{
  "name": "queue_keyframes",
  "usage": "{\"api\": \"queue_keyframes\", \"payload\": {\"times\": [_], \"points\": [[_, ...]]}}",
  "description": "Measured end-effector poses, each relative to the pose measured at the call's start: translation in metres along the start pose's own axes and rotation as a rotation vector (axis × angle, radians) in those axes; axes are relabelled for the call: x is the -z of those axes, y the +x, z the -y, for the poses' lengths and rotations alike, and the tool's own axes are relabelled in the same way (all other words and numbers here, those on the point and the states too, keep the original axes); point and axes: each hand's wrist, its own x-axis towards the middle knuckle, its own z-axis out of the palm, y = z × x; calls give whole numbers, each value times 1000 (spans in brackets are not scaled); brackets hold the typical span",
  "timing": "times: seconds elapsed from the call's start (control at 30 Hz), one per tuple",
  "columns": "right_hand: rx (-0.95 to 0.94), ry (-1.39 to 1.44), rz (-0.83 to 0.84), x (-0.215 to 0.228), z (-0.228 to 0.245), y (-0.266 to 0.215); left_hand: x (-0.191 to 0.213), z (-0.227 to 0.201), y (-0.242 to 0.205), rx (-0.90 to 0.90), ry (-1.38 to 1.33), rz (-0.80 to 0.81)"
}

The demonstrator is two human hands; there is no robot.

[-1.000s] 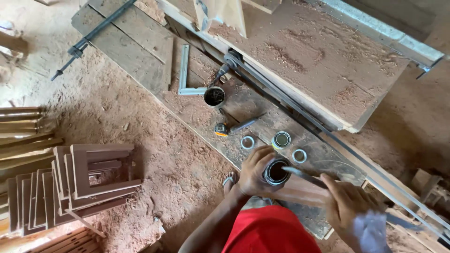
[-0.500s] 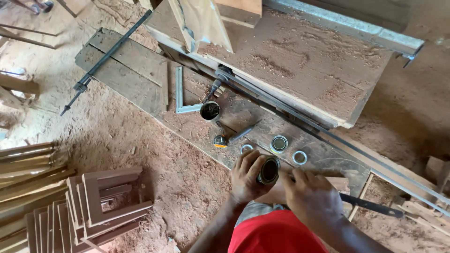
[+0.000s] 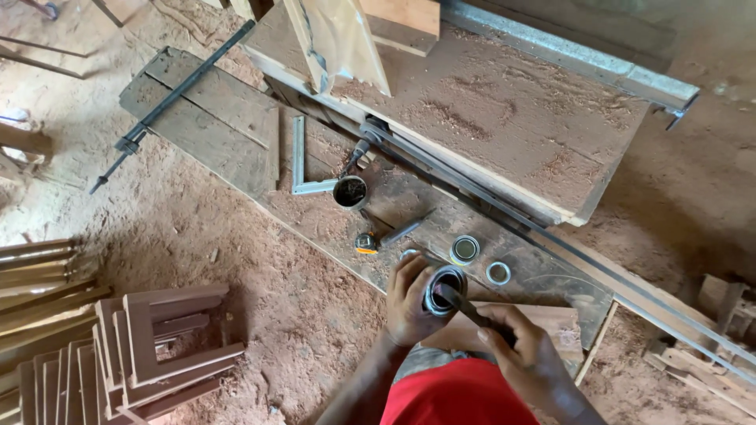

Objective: Applying paint or stain to a wooden board using a brush.

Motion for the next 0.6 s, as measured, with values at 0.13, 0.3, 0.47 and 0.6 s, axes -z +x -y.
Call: {"api": "queue_keyframes", "payload": {"times": [0.13, 0.3, 0.47, 0.6], "points": [[-82, 45, -80, -9, -22, -8, 1, -7, 8, 64, -94, -59], [70, -72, -118, -4, -12, -17, 3, -13, 8, 65, -125, -78], [507, -927, -434, 9, -12, -19, 10, -13, 7, -37, 147, 13], [612, -1066, -463, 11, 22, -11, 5, -12, 3, -200, 213, -9]]}}
